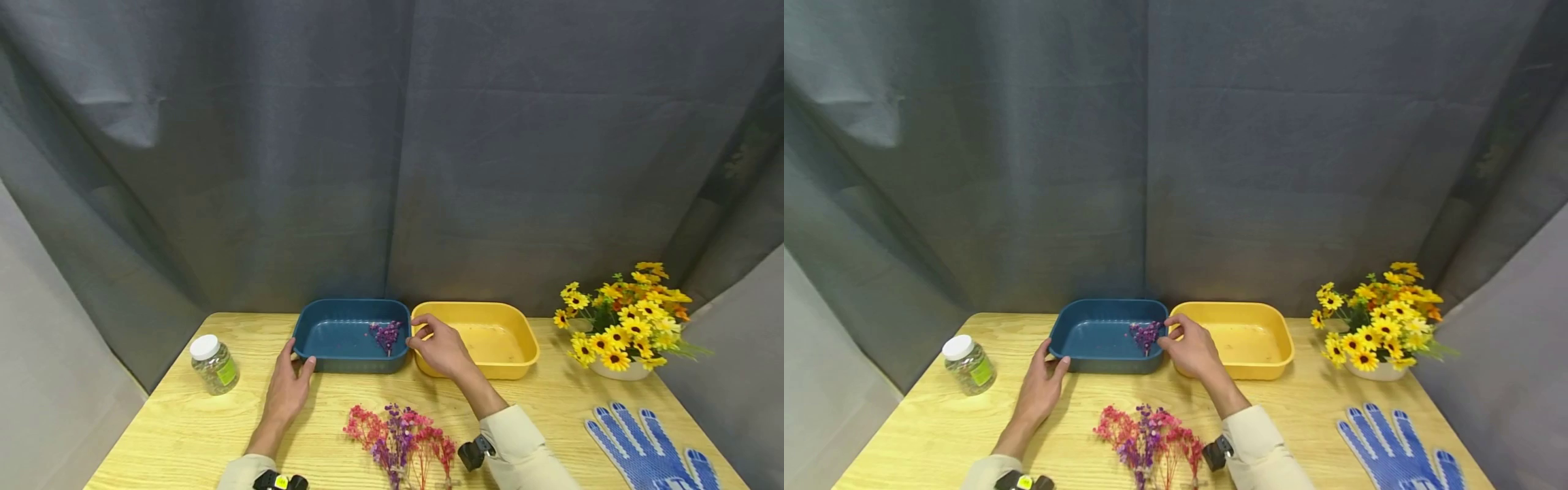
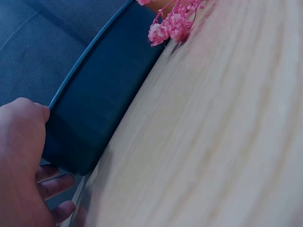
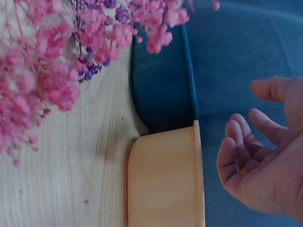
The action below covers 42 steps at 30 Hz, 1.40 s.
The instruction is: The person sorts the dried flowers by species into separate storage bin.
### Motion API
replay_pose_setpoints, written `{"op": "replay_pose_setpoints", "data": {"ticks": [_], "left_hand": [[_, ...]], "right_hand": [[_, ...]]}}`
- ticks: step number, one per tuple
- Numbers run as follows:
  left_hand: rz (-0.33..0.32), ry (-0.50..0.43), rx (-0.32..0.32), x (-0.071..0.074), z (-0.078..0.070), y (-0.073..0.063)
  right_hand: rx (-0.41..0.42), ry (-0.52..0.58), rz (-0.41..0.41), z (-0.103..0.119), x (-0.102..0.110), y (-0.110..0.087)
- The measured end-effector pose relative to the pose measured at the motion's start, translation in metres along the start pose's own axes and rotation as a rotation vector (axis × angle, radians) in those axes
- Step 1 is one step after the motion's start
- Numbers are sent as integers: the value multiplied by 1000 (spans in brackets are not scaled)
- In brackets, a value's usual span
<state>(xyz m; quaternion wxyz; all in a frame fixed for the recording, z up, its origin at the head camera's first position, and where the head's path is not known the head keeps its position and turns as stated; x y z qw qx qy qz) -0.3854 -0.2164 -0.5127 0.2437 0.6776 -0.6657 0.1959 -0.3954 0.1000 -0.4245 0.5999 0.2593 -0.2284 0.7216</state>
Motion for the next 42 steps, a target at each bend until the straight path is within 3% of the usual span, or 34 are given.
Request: {"op": "replay_pose_setpoints", "data": {"ticks": [18, 42], "left_hand": [[-14, -40, -3, -3, -1, 0], [1, -29, 14, -1, -1, -2]], "right_hand": [[27, 115, -44, 1, -3, -49], [19, 85, -41, -9, -23, -97]]}}
Point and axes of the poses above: each hand's wrist, its own y-axis towards the middle knuckle, its own x-axis out of the back of the hand, z = x × y, the point moved 8 cm from there along y, towards the middle knuckle, and after that the axes turned 11 degrees about z, right-handed, at the moved point
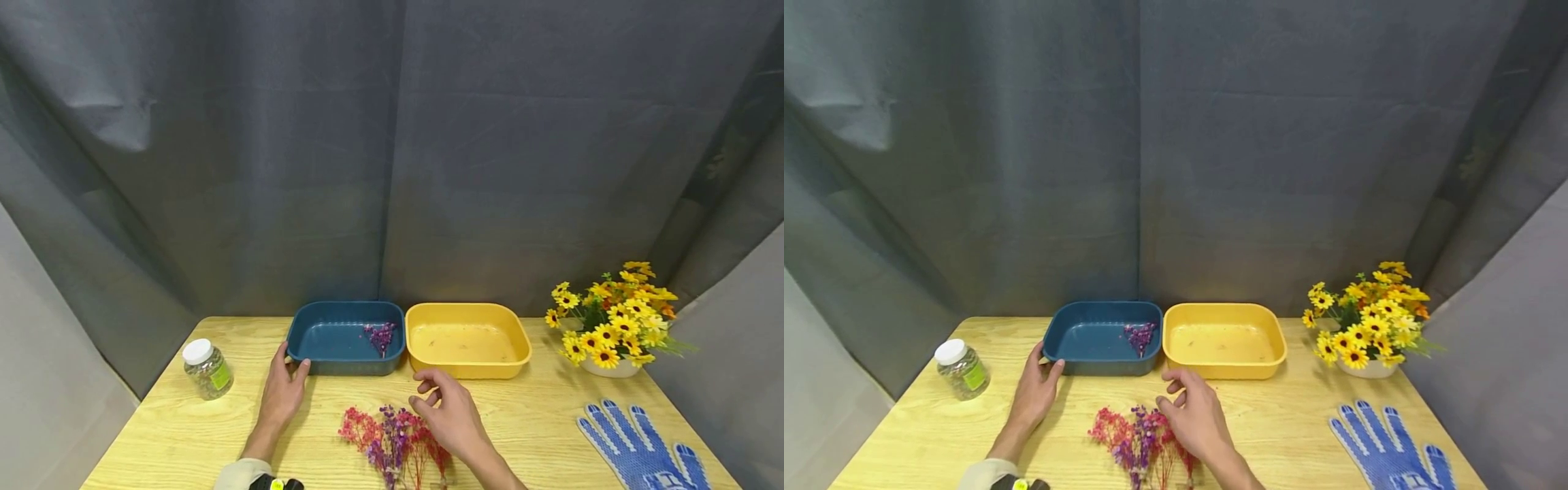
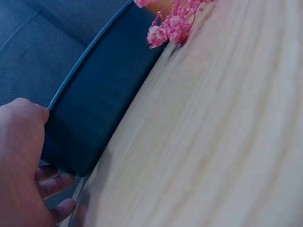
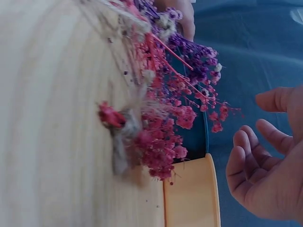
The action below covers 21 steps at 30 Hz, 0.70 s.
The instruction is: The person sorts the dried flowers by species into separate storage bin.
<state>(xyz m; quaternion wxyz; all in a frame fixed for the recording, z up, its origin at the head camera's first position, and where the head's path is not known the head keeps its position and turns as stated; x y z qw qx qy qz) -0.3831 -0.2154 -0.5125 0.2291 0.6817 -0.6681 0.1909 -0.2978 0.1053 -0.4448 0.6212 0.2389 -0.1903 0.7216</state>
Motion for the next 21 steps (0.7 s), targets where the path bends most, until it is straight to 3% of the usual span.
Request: {"op": "replay_pose_setpoints", "data": {"ticks": [8, 16, 21], "left_hand": [[1, -8, -4, -1, -1, 1], [1, 16, -4, -1, -1, 1], [-3, 20, -3, -1, -1, 1]], "right_hand": [[-1, 2, 54, -1, -7, -16], [60, -124, -27, 7, -8, -32], [66, -126, 10, 7, -11, -37]]}}
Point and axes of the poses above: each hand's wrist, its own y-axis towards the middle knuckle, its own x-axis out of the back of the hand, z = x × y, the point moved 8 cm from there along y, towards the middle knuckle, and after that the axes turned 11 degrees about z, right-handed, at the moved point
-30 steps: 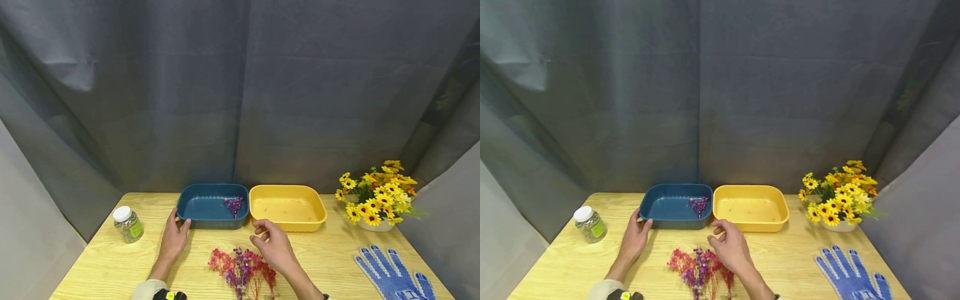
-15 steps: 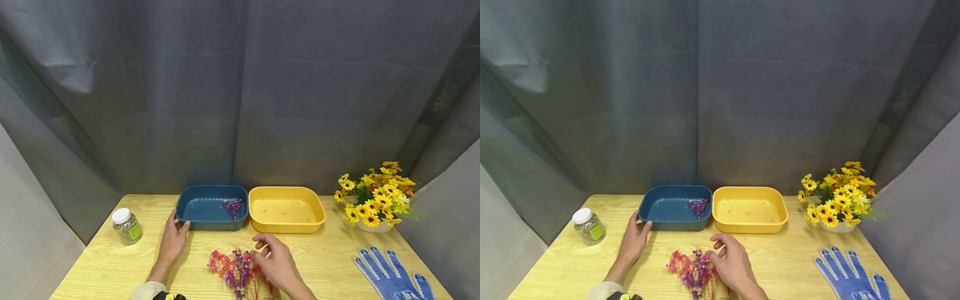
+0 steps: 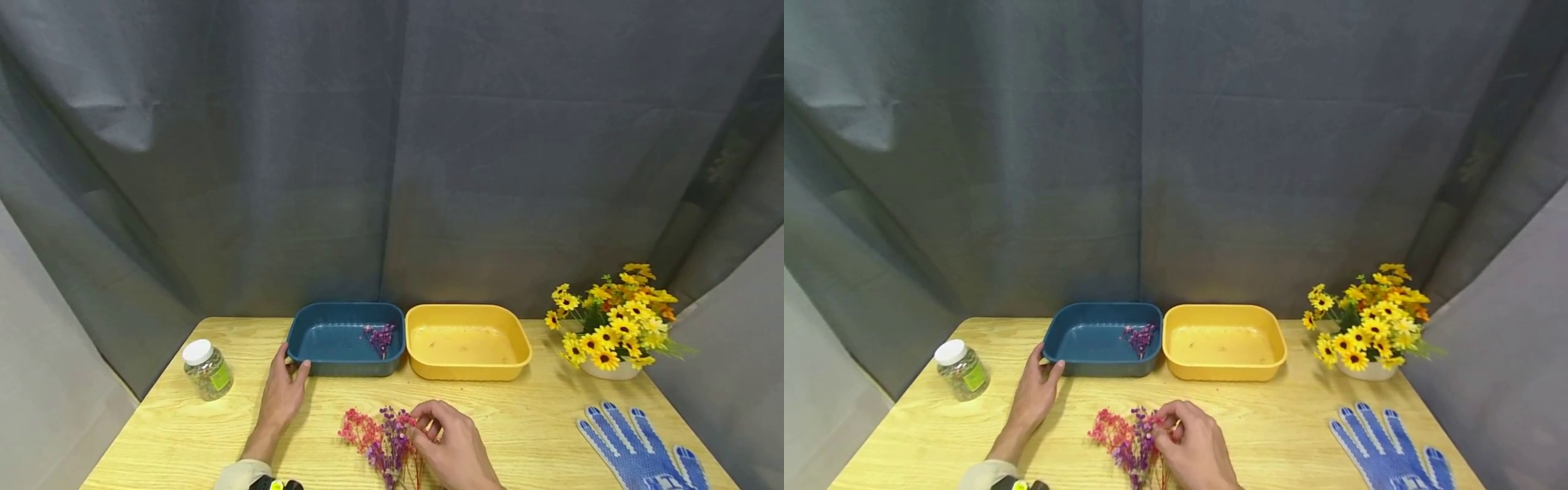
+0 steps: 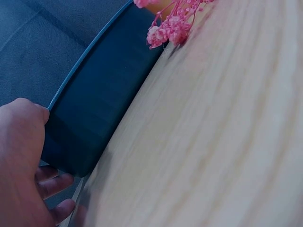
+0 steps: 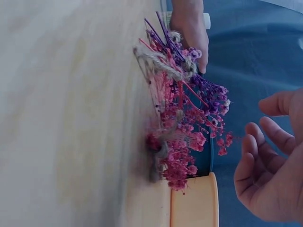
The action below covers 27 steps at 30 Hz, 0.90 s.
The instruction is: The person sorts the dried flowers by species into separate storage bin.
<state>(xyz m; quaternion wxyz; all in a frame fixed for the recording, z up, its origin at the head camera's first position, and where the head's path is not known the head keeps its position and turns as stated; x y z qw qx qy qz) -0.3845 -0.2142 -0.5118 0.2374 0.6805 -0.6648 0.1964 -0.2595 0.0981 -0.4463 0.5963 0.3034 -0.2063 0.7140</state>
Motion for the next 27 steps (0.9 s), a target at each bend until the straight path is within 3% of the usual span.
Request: {"op": "replay_pose_setpoints", "data": {"ticks": [8, 14, 27], "left_hand": [[-3, -4, 3, 1, 1, 0], [6, -8, -6, 1, -1, 1], [12, -18, 4, -1, 1, 1]], "right_hand": [[84, 38, 125, 0, -15, -5], [54, 23, 225, -3, -30, -5], [-33, 0, 252, -17, -41, -1]]}}
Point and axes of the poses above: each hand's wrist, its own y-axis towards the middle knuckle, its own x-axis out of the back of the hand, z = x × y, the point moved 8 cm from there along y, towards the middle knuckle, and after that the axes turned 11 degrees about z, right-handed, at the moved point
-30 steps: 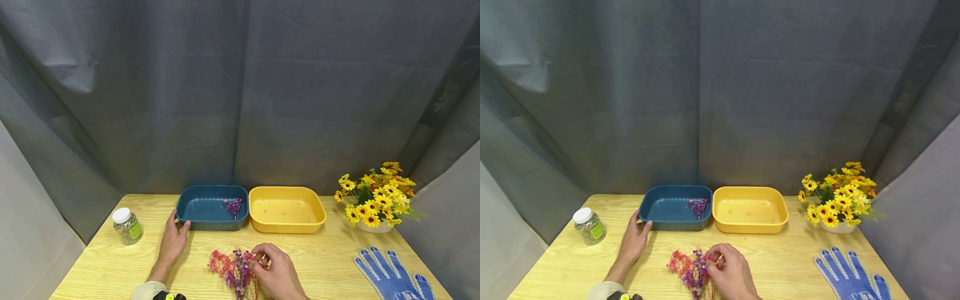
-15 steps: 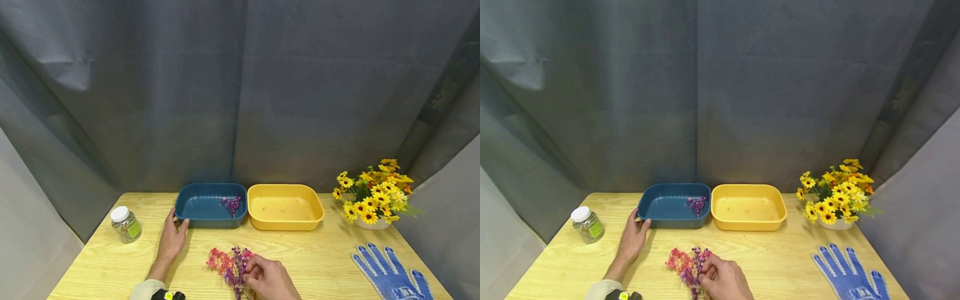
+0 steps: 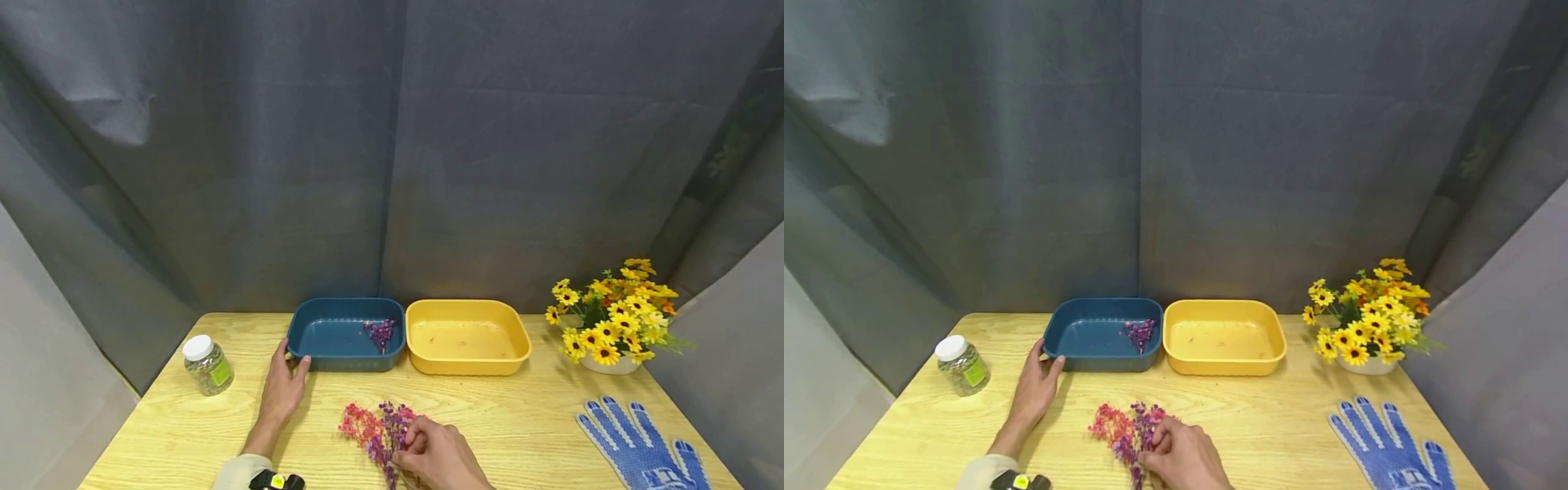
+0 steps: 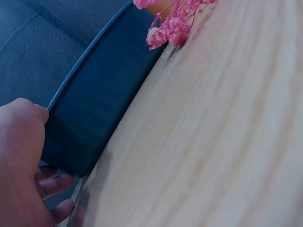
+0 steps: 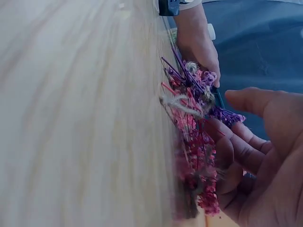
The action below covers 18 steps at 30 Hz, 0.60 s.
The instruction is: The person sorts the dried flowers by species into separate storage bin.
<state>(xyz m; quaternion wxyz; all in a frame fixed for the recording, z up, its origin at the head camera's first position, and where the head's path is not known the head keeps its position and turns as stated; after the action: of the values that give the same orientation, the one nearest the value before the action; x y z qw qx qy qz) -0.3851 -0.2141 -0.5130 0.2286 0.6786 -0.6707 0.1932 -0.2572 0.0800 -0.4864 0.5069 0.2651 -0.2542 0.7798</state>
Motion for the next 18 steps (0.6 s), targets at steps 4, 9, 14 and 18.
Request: {"op": "replay_pose_setpoints", "data": {"ticks": [4, 9, 14, 18], "left_hand": [[6, -11, 7, -2, 1, -1], [-3, 7, 0, -1, 1, 0], [-4, 13, -3, -1, 0, 1], [-3, 11, 2, 0, 0, 1]], "right_hand": [[-52, 8, -5, -6, -4, 3], [-41, 5, -14, -7, -5, 6], [-34, 42, 7, -7, -4, 6], [-58, 114, 35, -9, -1, 8]]}}
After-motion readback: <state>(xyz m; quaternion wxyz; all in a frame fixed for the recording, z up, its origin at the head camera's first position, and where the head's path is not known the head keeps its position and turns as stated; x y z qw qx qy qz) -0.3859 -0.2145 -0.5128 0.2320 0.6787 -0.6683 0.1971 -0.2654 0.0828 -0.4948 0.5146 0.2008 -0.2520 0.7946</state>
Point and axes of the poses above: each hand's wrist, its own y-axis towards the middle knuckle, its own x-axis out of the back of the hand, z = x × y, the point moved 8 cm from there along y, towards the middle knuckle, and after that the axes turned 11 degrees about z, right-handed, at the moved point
